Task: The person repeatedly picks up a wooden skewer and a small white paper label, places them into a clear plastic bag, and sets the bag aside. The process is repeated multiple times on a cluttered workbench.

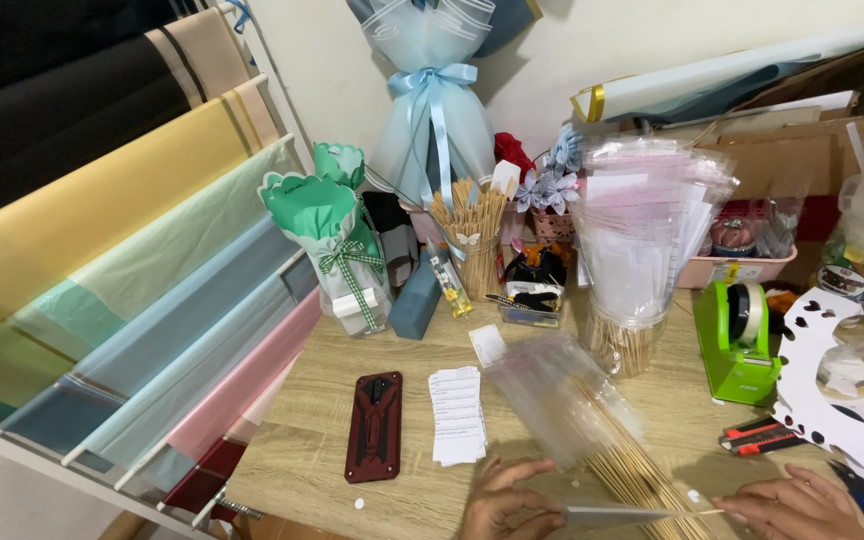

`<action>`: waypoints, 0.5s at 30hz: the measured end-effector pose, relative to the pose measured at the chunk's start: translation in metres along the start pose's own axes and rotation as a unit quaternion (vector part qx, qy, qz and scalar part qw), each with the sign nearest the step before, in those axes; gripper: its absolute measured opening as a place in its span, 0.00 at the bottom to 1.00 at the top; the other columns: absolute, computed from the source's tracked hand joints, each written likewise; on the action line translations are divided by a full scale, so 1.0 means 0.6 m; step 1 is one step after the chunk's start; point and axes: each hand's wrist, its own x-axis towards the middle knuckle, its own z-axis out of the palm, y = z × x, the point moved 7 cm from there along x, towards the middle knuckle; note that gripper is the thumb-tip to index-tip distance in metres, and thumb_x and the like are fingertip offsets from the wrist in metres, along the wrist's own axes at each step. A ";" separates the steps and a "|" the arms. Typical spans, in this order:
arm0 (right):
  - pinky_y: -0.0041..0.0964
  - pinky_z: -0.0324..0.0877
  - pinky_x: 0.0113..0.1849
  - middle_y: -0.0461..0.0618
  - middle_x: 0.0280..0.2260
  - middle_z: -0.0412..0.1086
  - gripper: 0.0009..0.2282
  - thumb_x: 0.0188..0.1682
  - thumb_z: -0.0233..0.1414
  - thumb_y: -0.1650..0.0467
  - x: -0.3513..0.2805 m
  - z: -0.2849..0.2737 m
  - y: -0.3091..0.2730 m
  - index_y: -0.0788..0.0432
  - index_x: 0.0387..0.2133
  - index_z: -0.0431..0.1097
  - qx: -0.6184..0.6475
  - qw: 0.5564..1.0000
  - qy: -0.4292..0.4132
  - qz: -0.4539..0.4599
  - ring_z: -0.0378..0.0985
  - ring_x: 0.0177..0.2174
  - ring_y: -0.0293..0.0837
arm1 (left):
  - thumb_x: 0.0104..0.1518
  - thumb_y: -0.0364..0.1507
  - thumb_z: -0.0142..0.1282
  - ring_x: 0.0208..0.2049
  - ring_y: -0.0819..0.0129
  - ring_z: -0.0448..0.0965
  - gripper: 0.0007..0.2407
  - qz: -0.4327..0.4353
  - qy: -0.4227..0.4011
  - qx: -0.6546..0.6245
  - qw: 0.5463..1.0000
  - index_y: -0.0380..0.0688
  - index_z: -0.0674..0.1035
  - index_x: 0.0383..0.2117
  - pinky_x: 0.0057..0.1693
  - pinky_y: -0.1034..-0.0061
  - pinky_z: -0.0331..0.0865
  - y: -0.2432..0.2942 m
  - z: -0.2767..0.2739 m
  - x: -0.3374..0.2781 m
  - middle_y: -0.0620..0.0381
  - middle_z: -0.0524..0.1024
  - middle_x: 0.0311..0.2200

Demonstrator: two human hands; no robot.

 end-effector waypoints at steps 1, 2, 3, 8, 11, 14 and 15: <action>0.38 0.60 0.60 0.20 0.31 0.79 0.14 0.40 0.58 0.63 -0.001 0.004 0.003 0.23 0.38 0.81 0.000 1.000 0.000 0.000 0.80 0.35 0.24 | 0.50 0.36 0.72 0.63 0.61 0.73 0.06 0.000 0.000 0.000 1.000 0.57 0.87 0.30 0.70 0.43 0.42 0.001 0.000 0.002 0.62 0.83 0.54; 0.38 0.60 0.60 0.19 0.31 0.77 0.14 0.41 0.57 0.63 -0.002 0.002 0.003 0.23 0.38 0.80 -0.005 1.000 0.021 -0.015 0.79 0.35 0.23 | 0.50 0.35 0.71 0.58 0.61 0.77 0.05 0.044 0.017 0.009 0.999 0.55 0.88 0.30 0.70 0.42 0.42 0.012 -0.003 0.004 0.59 0.83 0.52; 0.37 0.60 0.60 0.19 0.31 0.76 0.13 0.42 0.56 0.64 -0.003 0.002 0.003 0.23 0.37 0.79 -0.011 0.999 0.043 -0.030 0.77 0.34 0.22 | 0.51 0.35 0.71 0.53 0.60 0.81 0.05 0.088 0.034 0.018 0.995 0.54 0.88 0.29 0.69 0.41 0.42 0.023 -0.006 0.004 0.56 0.84 0.51; 0.36 0.60 0.60 0.18 0.33 0.76 0.13 0.45 0.54 0.63 -0.003 0.005 0.009 0.21 0.38 0.79 -0.032 0.998 0.035 -0.037 0.77 0.36 0.21 | 0.49 0.35 0.74 0.55 0.59 0.80 0.07 0.084 0.054 0.052 0.994 0.57 0.89 0.32 0.68 0.43 0.44 0.004 -0.002 -0.002 0.58 0.83 0.52; 0.39 0.59 0.61 0.18 0.35 0.76 0.14 0.43 0.55 0.62 -0.004 0.004 0.010 0.21 0.40 0.78 -0.038 0.997 0.027 -0.054 0.77 0.39 0.21 | 0.50 0.35 0.73 0.57 0.56 0.78 0.07 0.082 0.055 0.061 0.993 0.55 0.90 0.34 0.68 0.45 0.42 0.020 -0.007 -0.001 0.59 0.82 0.54; 0.40 0.59 0.61 0.18 0.34 0.76 0.12 0.43 0.56 0.61 -0.004 0.010 0.011 0.23 0.38 0.79 -0.027 0.997 0.038 -0.058 0.77 0.39 0.21 | 0.49 0.35 0.73 0.58 0.56 0.78 0.05 0.056 0.049 0.041 0.996 0.54 0.90 0.29 0.69 0.44 0.40 0.021 -0.005 -0.003 0.58 0.83 0.54; 0.38 0.60 0.61 0.19 0.32 0.75 0.11 0.44 0.55 0.61 -0.005 0.010 0.011 0.24 0.37 0.79 -0.018 0.996 0.057 -0.060 0.76 0.36 0.21 | 0.48 0.35 0.73 0.58 0.56 0.77 0.04 0.046 0.048 0.029 0.997 0.55 0.89 0.27 0.69 0.42 0.40 0.017 -0.004 -0.006 0.58 0.83 0.54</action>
